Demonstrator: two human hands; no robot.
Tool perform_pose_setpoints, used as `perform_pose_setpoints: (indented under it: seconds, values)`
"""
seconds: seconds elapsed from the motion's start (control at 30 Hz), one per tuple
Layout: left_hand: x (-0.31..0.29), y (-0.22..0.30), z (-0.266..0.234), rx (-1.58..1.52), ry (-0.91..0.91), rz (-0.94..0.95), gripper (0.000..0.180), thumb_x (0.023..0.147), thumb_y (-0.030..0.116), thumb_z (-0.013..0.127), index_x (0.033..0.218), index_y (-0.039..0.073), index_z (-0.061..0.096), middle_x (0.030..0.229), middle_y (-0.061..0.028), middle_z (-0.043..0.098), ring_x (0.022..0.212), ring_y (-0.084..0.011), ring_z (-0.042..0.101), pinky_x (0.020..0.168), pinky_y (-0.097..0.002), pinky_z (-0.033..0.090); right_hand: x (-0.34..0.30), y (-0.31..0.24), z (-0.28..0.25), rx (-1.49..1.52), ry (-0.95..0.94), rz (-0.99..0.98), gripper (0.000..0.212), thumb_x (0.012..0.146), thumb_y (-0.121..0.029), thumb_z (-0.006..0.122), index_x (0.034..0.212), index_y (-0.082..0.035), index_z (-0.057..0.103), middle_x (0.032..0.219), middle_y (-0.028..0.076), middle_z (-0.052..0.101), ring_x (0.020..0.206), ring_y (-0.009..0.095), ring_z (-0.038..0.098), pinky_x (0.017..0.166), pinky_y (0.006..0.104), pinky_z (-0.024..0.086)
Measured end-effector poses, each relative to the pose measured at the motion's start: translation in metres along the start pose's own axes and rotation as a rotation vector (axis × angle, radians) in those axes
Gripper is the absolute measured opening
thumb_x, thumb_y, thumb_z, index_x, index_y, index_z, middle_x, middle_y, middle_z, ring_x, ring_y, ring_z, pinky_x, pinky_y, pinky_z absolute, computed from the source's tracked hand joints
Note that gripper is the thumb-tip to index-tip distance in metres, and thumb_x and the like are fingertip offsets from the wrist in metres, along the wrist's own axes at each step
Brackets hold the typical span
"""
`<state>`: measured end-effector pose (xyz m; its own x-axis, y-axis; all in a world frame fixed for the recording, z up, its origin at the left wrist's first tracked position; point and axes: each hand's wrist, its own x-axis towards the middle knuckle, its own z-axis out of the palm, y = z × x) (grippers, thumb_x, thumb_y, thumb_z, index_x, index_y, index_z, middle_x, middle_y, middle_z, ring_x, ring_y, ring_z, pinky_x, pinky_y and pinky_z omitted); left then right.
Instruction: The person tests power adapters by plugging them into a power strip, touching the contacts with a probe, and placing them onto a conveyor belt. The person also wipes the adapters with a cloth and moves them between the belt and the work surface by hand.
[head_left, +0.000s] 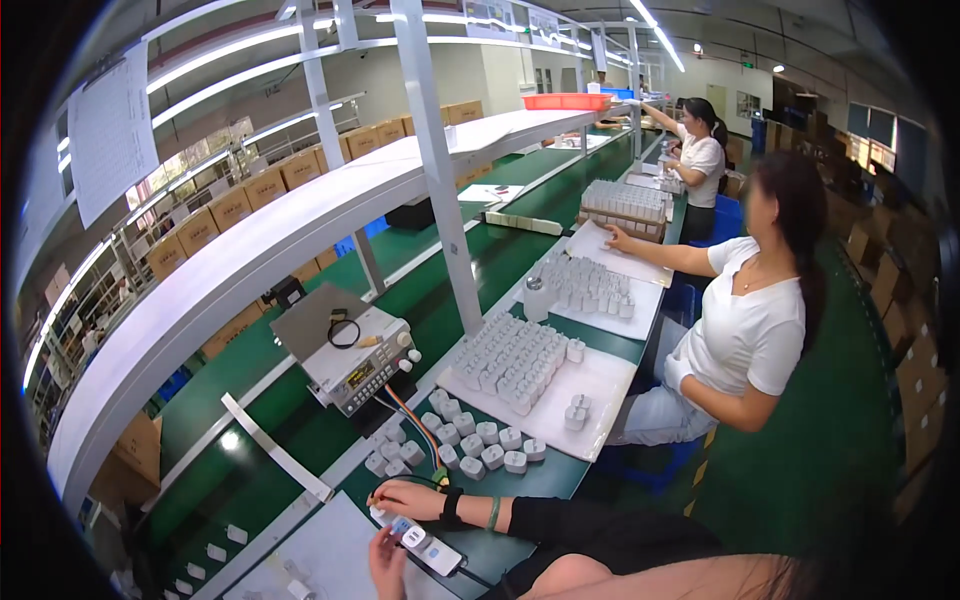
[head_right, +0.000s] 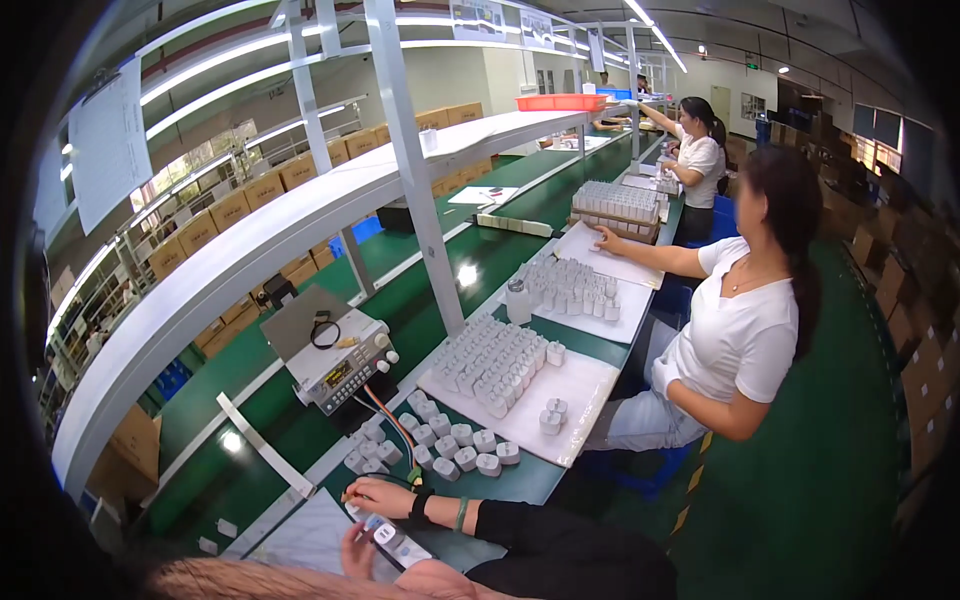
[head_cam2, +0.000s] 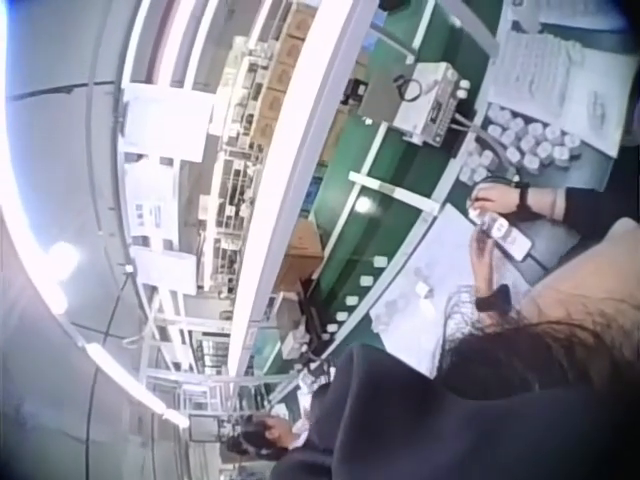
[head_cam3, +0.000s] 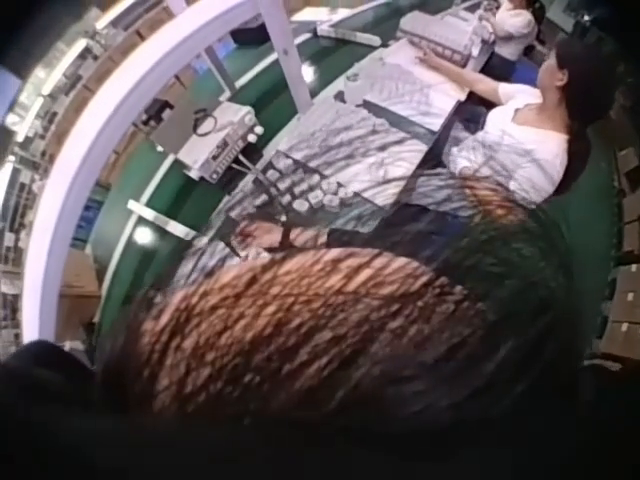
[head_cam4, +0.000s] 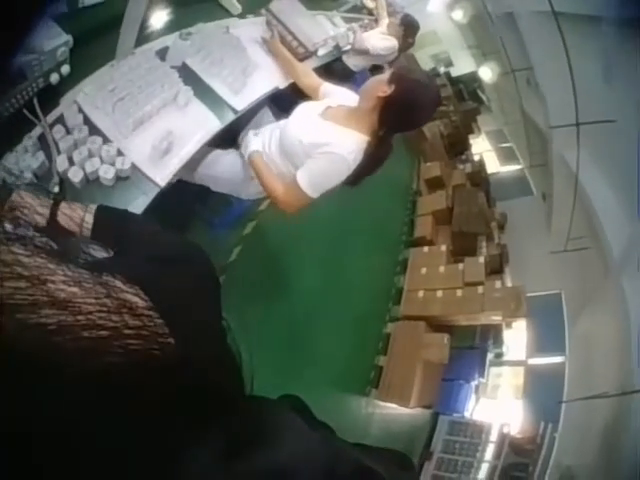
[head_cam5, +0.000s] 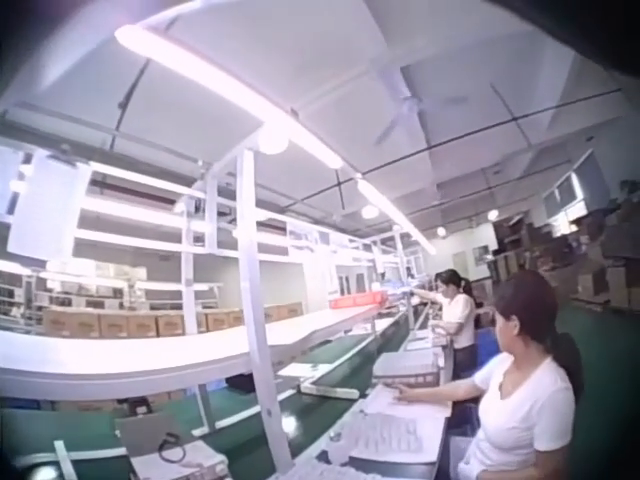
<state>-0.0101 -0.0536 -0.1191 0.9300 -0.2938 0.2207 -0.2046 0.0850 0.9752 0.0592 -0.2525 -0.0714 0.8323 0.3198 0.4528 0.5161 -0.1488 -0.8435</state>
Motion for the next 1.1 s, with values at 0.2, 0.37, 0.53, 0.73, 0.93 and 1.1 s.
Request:
perform_pose_setpoints:
  seconds: [0.2, 0.37, 0.53, 0.73, 0.93, 1.1]
  values:
    - [0.066, 0.047, -0.007, 0.284, 0.280, 0.088, 0.059, 0.077, 0.008, 0.072, 0.130, 0.003, 0.046, 0.125, -0.0101, 0.055, 0.105, -0.0220, 0.058, 0.089, -0.0316, 0.046, 0.005, -0.006, -0.010, -0.083, -0.111, 0.085, 0.025, 0.092, -0.022, 0.055, 0.101, 0.000, 0.063, 0.104, 0.013, 0.063, 0.100, 0.028, 0.059, 0.088, 0.0349, 0.045]
    - [0.074, 0.021, -0.013, 0.233, -0.040, -0.206, 0.051, 0.082, 0.009, 0.070, 0.130, 0.004, 0.053, 0.119, -0.0073, 0.061, 0.105, -0.0148, 0.057, 0.090, -0.0289, 0.046, 0.019, -0.018, -0.009, -0.087, -0.206, 0.059, 0.028, 0.089, -0.024, 0.056, 0.095, 0.002, 0.066, 0.098, 0.018, 0.065, 0.096, 0.031, 0.061, 0.085, 0.0380, 0.048]
    - [0.071, 0.001, 0.007, 0.154, 0.065, -0.176, 0.047, 0.081, 0.013, 0.072, 0.125, 0.004, 0.058, 0.117, -0.0070, 0.063, 0.102, -0.0130, 0.058, 0.090, -0.0283, 0.046, 0.007, -0.005, -0.010, -0.089, -0.077, -0.002, 0.025, 0.089, -0.020, 0.056, 0.095, 0.002, 0.066, 0.095, 0.017, 0.066, 0.091, 0.031, 0.062, 0.080, 0.0385, 0.049]
    - [0.061, 0.001, 0.006, 0.189, 0.072, -0.179, 0.055, 0.079, 0.008, 0.073, 0.130, 0.002, 0.053, 0.117, -0.0047, 0.061, 0.106, -0.0133, 0.057, 0.092, -0.0282, 0.046, 0.000, -0.017, -0.006, -0.050, -0.035, 0.092, 0.025, 0.090, -0.020, 0.056, 0.096, 0.003, 0.064, 0.096, 0.015, 0.065, 0.090, 0.030, 0.061, 0.081, 0.0355, 0.048]
    - [0.064, 0.008, 0.011, 0.201, 0.100, -0.262, 0.048, 0.078, 0.006, 0.073, 0.123, 0.003, 0.057, 0.114, -0.0051, 0.063, 0.101, -0.0135, 0.059, 0.089, -0.0272, 0.048, 0.020, -0.082, -0.033, 0.219, 0.189, 0.062, 0.015, 0.089, -0.010, 0.056, 0.094, 0.003, 0.063, 0.098, 0.012, 0.066, 0.084, 0.024, 0.061, 0.074, 0.0301, 0.048]
    - [0.071, 0.018, 0.005, 0.257, 0.083, -0.192, 0.043, 0.078, 0.006, 0.072, 0.120, 0.004, 0.060, 0.112, -0.0044, 0.064, 0.100, -0.0127, 0.059, 0.088, -0.0269, 0.048, -0.026, -0.071, -0.036, 0.137, -0.062, 0.115, 0.015, 0.090, -0.008, 0.054, 0.095, 0.001, 0.065, 0.094, 0.006, 0.065, 0.084, 0.016, 0.062, 0.075, 0.0270, 0.048]
